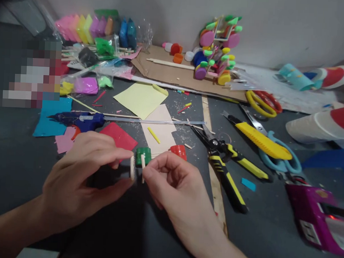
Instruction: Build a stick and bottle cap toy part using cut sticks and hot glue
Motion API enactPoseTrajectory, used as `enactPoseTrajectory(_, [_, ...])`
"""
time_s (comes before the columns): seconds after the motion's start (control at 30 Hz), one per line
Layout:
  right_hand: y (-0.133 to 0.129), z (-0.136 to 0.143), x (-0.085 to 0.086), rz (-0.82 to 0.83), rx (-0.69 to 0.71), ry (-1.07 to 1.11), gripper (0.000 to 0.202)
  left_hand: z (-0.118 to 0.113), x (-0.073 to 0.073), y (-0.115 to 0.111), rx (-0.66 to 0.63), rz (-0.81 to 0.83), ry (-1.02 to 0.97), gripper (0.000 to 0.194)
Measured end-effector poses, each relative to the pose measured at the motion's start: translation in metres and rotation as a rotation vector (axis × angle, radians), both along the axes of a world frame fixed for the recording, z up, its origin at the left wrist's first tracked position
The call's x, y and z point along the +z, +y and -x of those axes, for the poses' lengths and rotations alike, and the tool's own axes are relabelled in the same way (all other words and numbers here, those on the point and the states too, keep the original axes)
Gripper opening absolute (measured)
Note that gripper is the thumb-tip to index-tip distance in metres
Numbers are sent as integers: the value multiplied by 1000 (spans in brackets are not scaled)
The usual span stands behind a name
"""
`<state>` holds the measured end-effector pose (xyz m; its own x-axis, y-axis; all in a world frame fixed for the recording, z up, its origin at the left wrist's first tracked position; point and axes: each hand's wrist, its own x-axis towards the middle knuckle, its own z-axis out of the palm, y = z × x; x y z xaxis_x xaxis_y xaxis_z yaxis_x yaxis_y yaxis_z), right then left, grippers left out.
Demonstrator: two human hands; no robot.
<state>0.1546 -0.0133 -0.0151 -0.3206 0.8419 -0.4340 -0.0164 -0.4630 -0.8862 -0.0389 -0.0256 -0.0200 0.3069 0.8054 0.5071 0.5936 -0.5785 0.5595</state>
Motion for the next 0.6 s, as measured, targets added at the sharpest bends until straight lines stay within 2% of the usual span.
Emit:
enactPoseTrajectory(0.37, [-7, 3, -9, -17, -26, 28, 33, -3, -1, -1, 46, 19, 63, 18])
enactPoseTrajectory(0.6, [-7, 6, -6, -8, -28, 50, 34, -4, -2, 0, 43, 46, 52, 20])
